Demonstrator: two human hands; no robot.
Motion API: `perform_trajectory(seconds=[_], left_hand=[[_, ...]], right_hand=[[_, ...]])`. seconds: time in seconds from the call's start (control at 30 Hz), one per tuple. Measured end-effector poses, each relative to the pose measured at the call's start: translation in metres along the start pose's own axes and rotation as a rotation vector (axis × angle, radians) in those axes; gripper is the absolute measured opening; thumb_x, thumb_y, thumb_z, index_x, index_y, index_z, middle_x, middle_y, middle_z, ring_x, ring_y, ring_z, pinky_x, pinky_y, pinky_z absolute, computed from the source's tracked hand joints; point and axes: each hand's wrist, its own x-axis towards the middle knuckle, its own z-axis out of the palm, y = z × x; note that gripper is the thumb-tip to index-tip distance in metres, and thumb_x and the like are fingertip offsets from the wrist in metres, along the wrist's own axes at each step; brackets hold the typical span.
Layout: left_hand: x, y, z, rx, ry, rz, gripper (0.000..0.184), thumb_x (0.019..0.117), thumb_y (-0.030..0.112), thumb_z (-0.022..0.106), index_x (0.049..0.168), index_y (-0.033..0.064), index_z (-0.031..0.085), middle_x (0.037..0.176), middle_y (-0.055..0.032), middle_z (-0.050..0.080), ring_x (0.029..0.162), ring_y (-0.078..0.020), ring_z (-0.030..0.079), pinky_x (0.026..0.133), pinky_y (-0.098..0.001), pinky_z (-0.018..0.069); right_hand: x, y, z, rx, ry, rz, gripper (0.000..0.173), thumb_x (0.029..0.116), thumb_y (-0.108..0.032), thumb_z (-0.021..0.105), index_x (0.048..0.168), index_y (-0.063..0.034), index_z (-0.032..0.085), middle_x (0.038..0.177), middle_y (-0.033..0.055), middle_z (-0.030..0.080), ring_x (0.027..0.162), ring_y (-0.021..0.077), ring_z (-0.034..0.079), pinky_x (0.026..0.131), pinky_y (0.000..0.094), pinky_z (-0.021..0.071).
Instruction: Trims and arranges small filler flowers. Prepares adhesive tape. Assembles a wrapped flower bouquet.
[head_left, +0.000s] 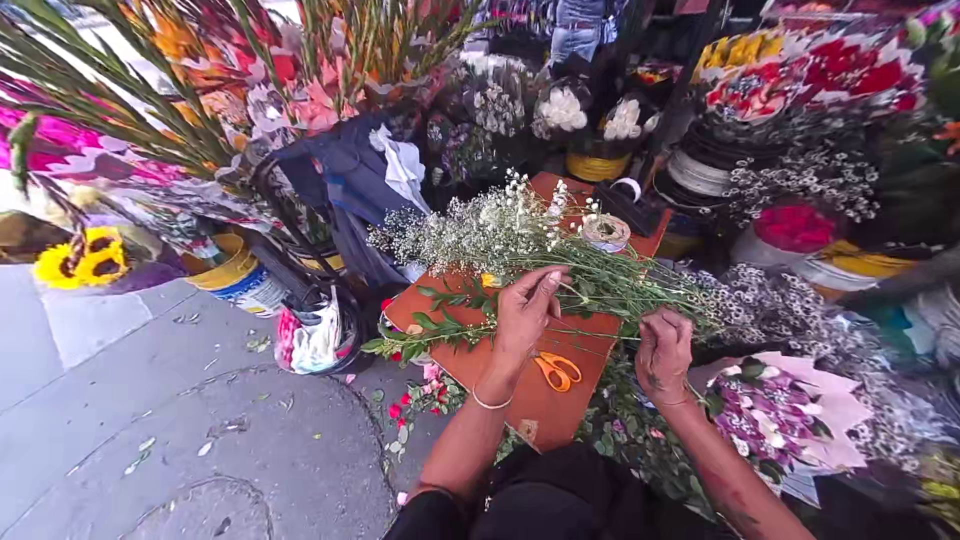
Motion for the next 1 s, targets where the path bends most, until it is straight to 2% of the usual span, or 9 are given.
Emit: perform_trajectory(seconds=[0.13, 0.23, 0.4, 0.6, 0.67, 0.73, 0.8, 0.87, 1.0], left_hand=[[0.019, -0.006, 0.005, -0.015, -0.212, 0.019, 0.025, 0.0961, 0.007, 0.068, 0.12, -0.0017, 0.072, 0.111, -0.0067, 0.074, 0.075, -0.0011, 0.063, 0.062, -0.0166, 0.0506], [0.02, -0.01, 0.007, -0.024, -0.141, 0.132, 0.014, 0.0915, 0.004, 0.073, 0.104, -0.0022, 0.076, 0.102, -0.0065, 0.074, 0.083, -0.0047, 0.068, 0.073, -0.0201, 0.0572], [0.023, -0.007, -0.003, -0.166, -0.184, 0.072, 0.017, 0.0896, 0.002, 0.074, 0.106, -0.0022, 0.075, 0.101, -0.0046, 0.074, 0.071, -0.0005, 0.064, 0.06, -0.0155, 0.0524], [0.026, -0.002, -0.009, -0.048, -0.147, -0.08, 0.01, 0.092, 0.001, 0.071, 0.101, -0.0018, 0.07, 0.076, 0.0007, 0.07, 0.055, 0.0007, 0.056, 0.049, -0.0149, 0.0461], [0.024, -0.002, -0.012, -0.085, -0.117, -0.077, 0.007, 0.0911, -0.001, 0.071, 0.097, -0.0032, 0.073, 0.073, -0.0004, 0.07, 0.052, 0.0007, 0.055, 0.048, -0.0147, 0.0451], [0.021, 0.001, -0.013, -0.077, -0.113, -0.047, 0.006, 0.0902, -0.002, 0.071, 0.095, -0.0028, 0.075, 0.077, -0.0004, 0.072, 0.055, 0.0019, 0.055, 0.05, -0.0143, 0.0459], [0.017, 0.003, -0.01, 0.011, -0.183, -0.02, 0.007, 0.0921, 0.001, 0.069, 0.097, -0.0007, 0.074, 0.089, 0.002, 0.072, 0.072, 0.0035, 0.061, 0.066, -0.0146, 0.0516], [0.014, 0.002, -0.004, 0.076, -0.257, 0.008, 0.01, 0.0926, 0.002, 0.069, 0.1, -0.0032, 0.074, 0.102, -0.0028, 0.072, 0.092, -0.0008, 0.066, 0.086, -0.0202, 0.0558], [0.019, -0.009, -0.002, -0.011, -0.182, 0.169, 0.007, 0.0901, 0.004, 0.073, 0.094, -0.0012, 0.076, 0.099, -0.0051, 0.073, 0.095, -0.0076, 0.067, 0.087, -0.0246, 0.057]], right_hand=[[-0.004, -0.007, -0.007, 0.013, -0.079, 0.001, 0.012, 0.1066, -0.011, 0.052, 0.111, -0.0038, 0.061, 0.105, 0.017, 0.054, 0.098, 0.0208, 0.058, 0.09, 0.0256, 0.0501], [-0.001, -0.011, -0.019, 0.001, -0.142, 0.003, 0.013, 0.106, -0.012, 0.054, 0.112, -0.0047, 0.063, 0.105, 0.0184, 0.056, 0.095, 0.022, 0.06, 0.084, 0.0259, 0.0525], [0.009, -0.005, -0.027, 0.151, -0.356, 0.011, 0.018, 0.1061, -0.015, 0.054, 0.11, -0.0044, 0.069, 0.106, 0.0184, 0.063, 0.098, 0.0201, 0.065, 0.087, 0.0256, 0.0543], [0.015, -0.003, -0.027, 0.255, -0.433, -0.022, 0.02, 0.106, -0.016, 0.054, 0.109, -0.0043, 0.07, 0.108, 0.0159, 0.066, 0.107, 0.0168, 0.064, 0.095, 0.0222, 0.0508], [0.016, -0.003, -0.026, 0.254, -0.463, -0.011, 0.025, 0.1068, -0.025, 0.054, 0.109, -0.0063, 0.071, 0.111, 0.0149, 0.067, 0.109, 0.018, 0.064, 0.096, 0.0258, 0.0511], [0.023, -0.006, -0.022, 0.295, -0.487, 0.032, 0.039, 0.1083, -0.04, 0.048, 0.114, -0.0108, 0.072, 0.12, 0.0119, 0.068, 0.119, 0.0218, 0.061, 0.103, 0.0367, 0.0472], [0.041, -0.023, -0.018, 0.382, -0.473, 0.087, 0.047, 0.1093, -0.044, 0.042, 0.119, -0.0112, 0.074, 0.126, 0.0093, 0.068, 0.125, 0.0204, 0.057, 0.109, 0.0368, 0.0427], [0.066, -0.049, -0.017, 0.455, -0.516, 0.148, 0.046, 0.1099, -0.041, 0.042, 0.122, -0.0068, 0.071, 0.123, 0.0077, 0.069, 0.12, 0.0118, 0.061, 0.105, 0.03, 0.048], [0.085, -0.074, -0.007, 0.721, -0.606, 0.407, 0.025, 0.1079, -0.024, 0.049, 0.108, -0.0063, 0.068, 0.094, -0.0031, 0.071, 0.086, 0.0043, 0.068, 0.082, 0.025, 0.0583]])
